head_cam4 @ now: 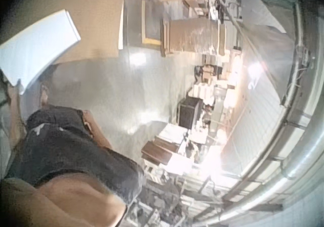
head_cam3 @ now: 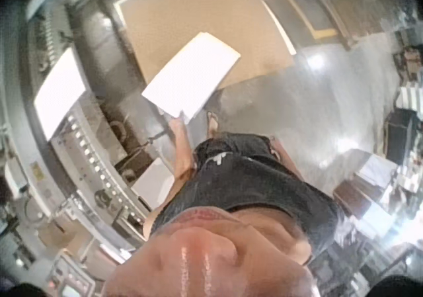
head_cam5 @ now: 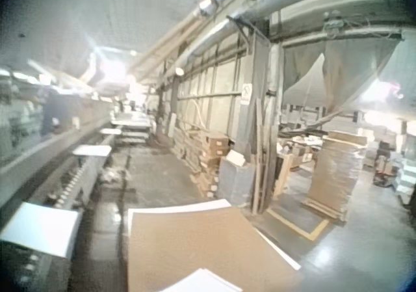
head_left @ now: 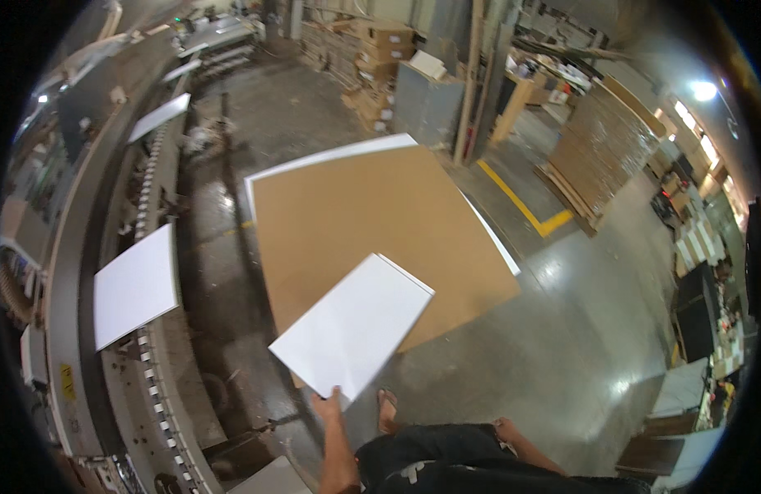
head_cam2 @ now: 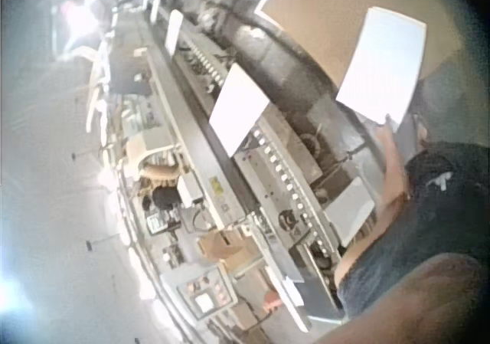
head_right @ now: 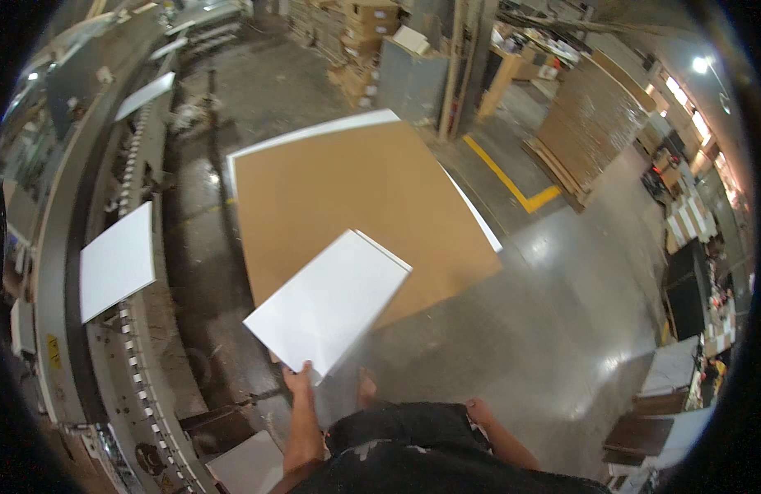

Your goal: The person repeatedly picks up white rectangular panels from a stack, places them onto a conveyor or machine table, and then retrieves them to return to the stack. The person also briefly handles a brown cardboard sheet at the end.

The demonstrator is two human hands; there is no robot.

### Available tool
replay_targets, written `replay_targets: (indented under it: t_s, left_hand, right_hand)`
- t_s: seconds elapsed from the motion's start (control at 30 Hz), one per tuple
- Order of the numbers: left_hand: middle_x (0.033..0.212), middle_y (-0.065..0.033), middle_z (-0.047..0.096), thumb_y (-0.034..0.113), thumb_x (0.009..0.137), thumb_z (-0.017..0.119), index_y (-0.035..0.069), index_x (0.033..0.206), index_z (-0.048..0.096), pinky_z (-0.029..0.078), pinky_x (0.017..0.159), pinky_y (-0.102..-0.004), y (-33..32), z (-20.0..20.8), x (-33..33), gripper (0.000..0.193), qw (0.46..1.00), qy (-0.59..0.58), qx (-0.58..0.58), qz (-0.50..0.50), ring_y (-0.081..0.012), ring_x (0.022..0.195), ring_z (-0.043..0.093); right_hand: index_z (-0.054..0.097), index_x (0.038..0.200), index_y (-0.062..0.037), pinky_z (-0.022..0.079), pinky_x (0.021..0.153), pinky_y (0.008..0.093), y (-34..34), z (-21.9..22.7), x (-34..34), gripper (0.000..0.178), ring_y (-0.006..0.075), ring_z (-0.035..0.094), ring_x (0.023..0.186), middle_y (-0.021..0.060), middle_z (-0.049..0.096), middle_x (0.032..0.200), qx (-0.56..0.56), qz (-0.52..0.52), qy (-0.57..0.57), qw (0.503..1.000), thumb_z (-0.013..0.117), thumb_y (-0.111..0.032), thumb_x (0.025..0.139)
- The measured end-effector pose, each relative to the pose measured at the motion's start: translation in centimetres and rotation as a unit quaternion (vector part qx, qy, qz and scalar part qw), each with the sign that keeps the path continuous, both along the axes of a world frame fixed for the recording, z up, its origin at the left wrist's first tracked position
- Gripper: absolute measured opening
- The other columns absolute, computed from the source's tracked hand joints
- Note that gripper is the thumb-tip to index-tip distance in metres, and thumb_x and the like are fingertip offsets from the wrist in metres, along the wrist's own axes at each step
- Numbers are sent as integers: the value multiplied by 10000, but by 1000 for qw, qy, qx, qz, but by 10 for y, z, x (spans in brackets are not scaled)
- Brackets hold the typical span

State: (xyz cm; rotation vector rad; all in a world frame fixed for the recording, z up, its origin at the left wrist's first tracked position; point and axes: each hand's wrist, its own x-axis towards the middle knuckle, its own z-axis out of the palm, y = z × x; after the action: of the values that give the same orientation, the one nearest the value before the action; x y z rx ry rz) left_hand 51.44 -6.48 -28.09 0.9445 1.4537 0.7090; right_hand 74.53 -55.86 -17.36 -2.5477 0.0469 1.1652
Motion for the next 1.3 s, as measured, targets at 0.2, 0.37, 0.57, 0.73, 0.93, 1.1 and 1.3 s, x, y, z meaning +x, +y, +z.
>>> replay_targets:
  t_s: [0.2, 0.37, 0.57, 0.73, 0.93, 1.1, 1.3]
  left_hand:
    - [914, -95, 592, -3, 727, 771, 69, 988, 478, 456, 577, -297, 13, 219, 70, 399, 973, -211, 91, -25, -172, 776, 572]
    - [862, -111, 673, -76, 737, 709, 80, 900, 511, 562, 685, -339, 41, 311, -69, 300, 965, -237, 103, -39, -199, 787, 674]
    - [853, -50, 625, -64, 732, 674, 108, 880, 495, 537, 710, -331, -26, 361, -291, 289, 956, -283, 47, 60, -172, 794, 635]
    - [908, -21, 625, 106, 783, 743, 120, 929, 548, 508, 692, -322, -85, 344, -424, 244, 977, -189, 13, 97, -156, 805, 615]
    - [1216, -105, 671, 556, 1040, 393, 23, 1301, 570, 506, 988, -420, -150, 313, -535, 620, 819, -459, 104, 327, -271, 1105, 651]
    - [1377, -121, 566, 398, 1073, 424, 36, 1399, 464, 505, 987, -409, -168, 242, -581, 489, 790, -372, 150, 464, -261, 1194, 590]
    - [1456, -152, 478, 350, 1100, 339, 15, 1484, 350, 441, 1080, -442, -153, 227, -587, 510, 722, -385, 191, 542, -310, 1308, 500]
  right_hand:
    - [623, 1178, 14, 553, 748, 405, 144, 41, 85, 341, 273, 685, 840, 156, 695, 994, 115, 28, -120, 986, 595, -259, 976]
    - [583, 1276, 25, 473, 970, 439, 260, 74, 129, 519, 334, 608, 1124, 223, 620, 1228, 122, 180, -411, 885, 623, -379, 953]
    - [516, 1380, 42, 417, 1069, 431, 316, 105, 7, 687, 294, 538, 1270, 190, 560, 1385, 269, 61, -93, 957, 561, -517, 983]
    - [522, 1372, 60, 451, 1042, 418, 320, 83, -120, 695, 273, 584, 1204, 164, 603, 1339, 339, 6, 68, 938, 575, -516, 987]
    - [535, 1341, 68, 491, 972, 394, 339, 63, -234, 606, 256, 615, 1102, 158, 633, 1256, 391, 18, 191, 900, 617, -418, 989]
    - [560, 1300, 61, 525, 887, 387, 356, 100, -349, 475, 248, 633, 1027, 142, 649, 1201, 432, 94, 128, 888, 598, -313, 1009]
    - [474, 1382, 50, 504, 934, 395, 346, 115, -441, 471, 260, 606, 1100, 140, 602, 1296, 462, 134, 141, 865, 602, -200, 1004]
